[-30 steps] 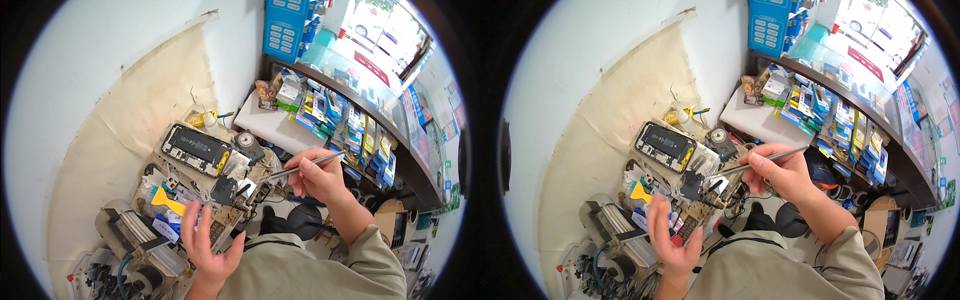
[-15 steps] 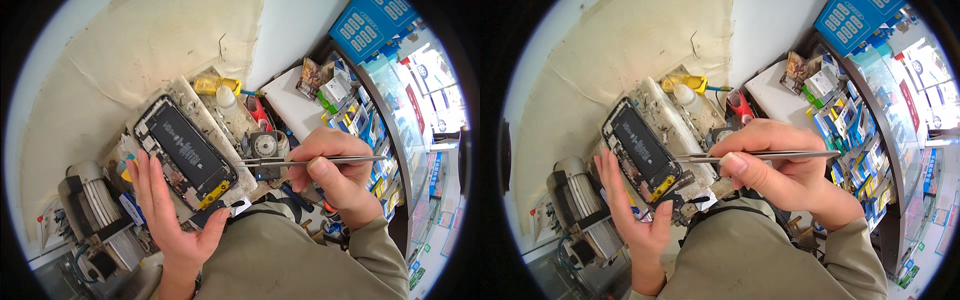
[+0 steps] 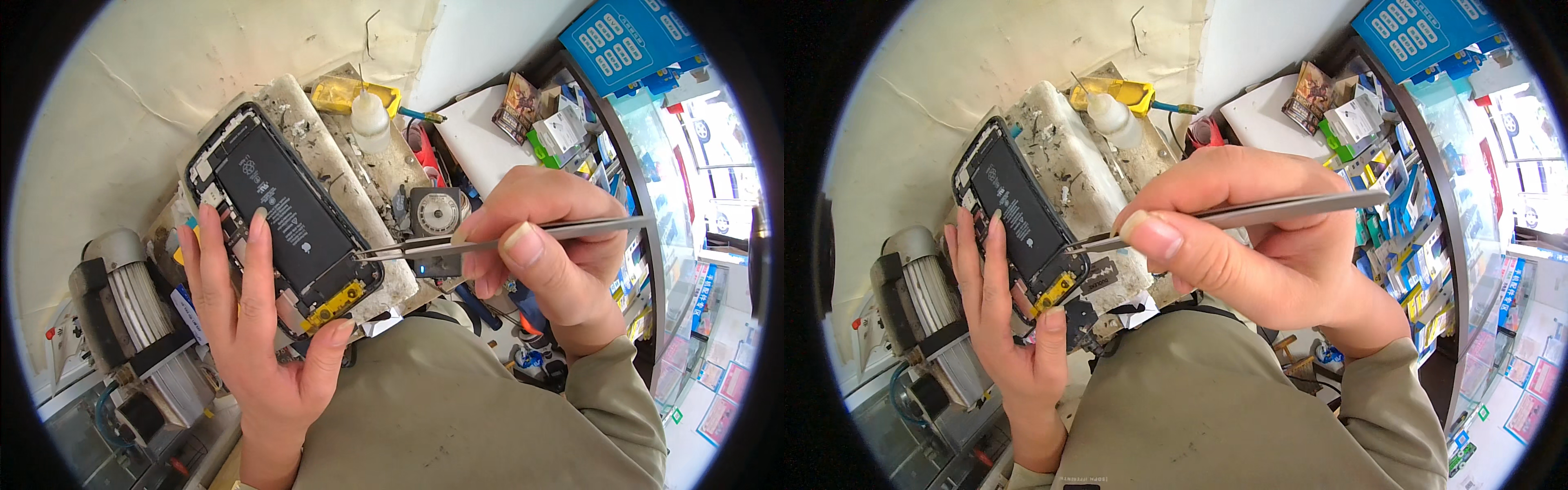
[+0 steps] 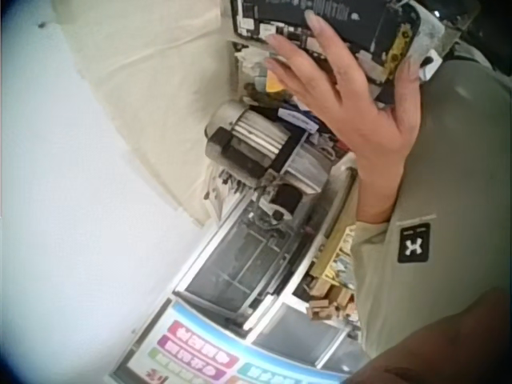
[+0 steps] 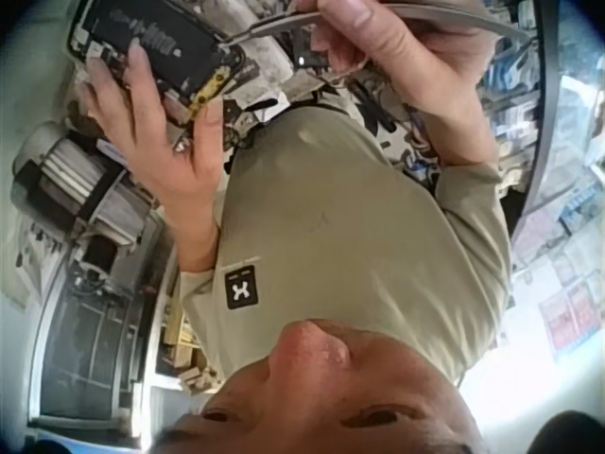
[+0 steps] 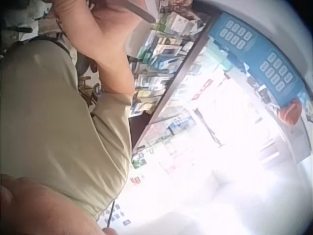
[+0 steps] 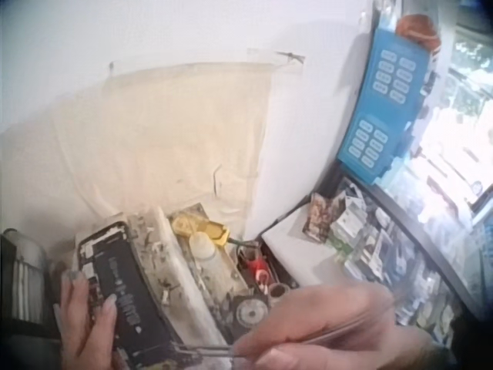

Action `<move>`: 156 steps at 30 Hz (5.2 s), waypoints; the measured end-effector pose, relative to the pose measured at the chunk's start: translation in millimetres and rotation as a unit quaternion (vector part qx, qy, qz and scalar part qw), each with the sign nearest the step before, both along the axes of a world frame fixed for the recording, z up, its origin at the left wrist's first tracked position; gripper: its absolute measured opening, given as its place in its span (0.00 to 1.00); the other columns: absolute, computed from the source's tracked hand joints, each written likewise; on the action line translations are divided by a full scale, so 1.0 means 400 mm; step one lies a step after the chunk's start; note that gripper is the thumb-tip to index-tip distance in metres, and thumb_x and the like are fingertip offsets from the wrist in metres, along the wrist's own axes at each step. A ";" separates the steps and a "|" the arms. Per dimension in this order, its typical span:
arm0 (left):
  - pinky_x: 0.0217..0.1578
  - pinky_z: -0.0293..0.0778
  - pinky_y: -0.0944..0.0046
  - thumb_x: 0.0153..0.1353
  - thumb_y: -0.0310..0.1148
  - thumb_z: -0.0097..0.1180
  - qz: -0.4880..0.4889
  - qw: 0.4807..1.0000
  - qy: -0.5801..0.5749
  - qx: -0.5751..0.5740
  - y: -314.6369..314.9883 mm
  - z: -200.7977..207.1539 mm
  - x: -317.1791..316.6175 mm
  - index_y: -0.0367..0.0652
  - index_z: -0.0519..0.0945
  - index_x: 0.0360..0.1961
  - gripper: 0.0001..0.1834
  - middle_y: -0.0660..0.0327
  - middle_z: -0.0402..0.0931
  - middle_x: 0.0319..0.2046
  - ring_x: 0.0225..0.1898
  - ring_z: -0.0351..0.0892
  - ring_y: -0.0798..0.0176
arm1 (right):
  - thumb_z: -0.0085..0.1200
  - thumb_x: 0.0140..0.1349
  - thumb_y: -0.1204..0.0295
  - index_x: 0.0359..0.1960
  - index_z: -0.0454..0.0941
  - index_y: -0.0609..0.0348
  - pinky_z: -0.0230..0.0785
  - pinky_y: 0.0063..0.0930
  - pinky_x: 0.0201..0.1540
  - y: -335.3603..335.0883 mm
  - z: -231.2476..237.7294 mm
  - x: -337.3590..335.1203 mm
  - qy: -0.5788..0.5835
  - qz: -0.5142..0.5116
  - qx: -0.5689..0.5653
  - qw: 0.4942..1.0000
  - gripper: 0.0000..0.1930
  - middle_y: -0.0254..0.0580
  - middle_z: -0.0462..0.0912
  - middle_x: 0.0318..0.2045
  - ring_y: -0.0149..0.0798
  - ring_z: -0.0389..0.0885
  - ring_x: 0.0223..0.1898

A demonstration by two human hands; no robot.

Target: The person uses tweezers and a screwdriver to remove the battery and adhesive from a disassembled smartphone. They carefully pry and lift components while working at a cluttered electronics repair bench.

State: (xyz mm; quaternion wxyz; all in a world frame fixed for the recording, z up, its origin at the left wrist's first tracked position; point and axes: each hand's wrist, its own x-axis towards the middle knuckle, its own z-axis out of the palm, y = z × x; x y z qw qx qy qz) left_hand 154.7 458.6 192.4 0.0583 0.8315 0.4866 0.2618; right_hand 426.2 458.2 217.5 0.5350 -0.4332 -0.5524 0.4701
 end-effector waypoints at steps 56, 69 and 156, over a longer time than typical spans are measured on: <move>0.78 0.50 0.38 0.74 0.59 0.48 0.008 0.999 0.043 -0.023 -0.004 0.015 -0.001 0.32 0.69 0.77 0.44 0.36 0.59 0.79 0.81 0.54 0.29 | 0.66 0.73 0.61 0.42 0.85 0.68 0.80 0.28 0.31 -0.005 -0.043 -0.027 -0.100 0.009 0.226 0.969 0.17 0.49 0.88 0.28 0.38 0.88 0.26; 0.78 0.52 0.40 0.74 0.59 0.48 0.013 0.999 0.042 -0.023 -0.005 0.008 0.002 0.35 0.69 0.77 0.43 0.38 0.59 0.79 0.81 0.54 0.31 | 0.66 0.73 0.62 0.43 0.86 0.71 0.81 0.30 0.33 0.015 -0.073 -0.020 -0.075 0.050 0.233 0.968 0.17 0.50 0.89 0.30 0.39 0.88 0.27; 0.78 0.49 0.36 0.74 0.57 0.49 -0.005 1.000 0.020 -0.016 0.000 0.000 0.002 0.32 0.67 0.78 0.43 0.32 0.56 0.79 0.80 0.53 0.27 | 0.61 0.75 0.59 0.40 0.86 0.74 0.87 0.35 0.26 0.005 -0.033 -0.052 0.118 0.053 -0.133 0.983 0.22 0.58 0.87 0.33 0.48 0.91 0.27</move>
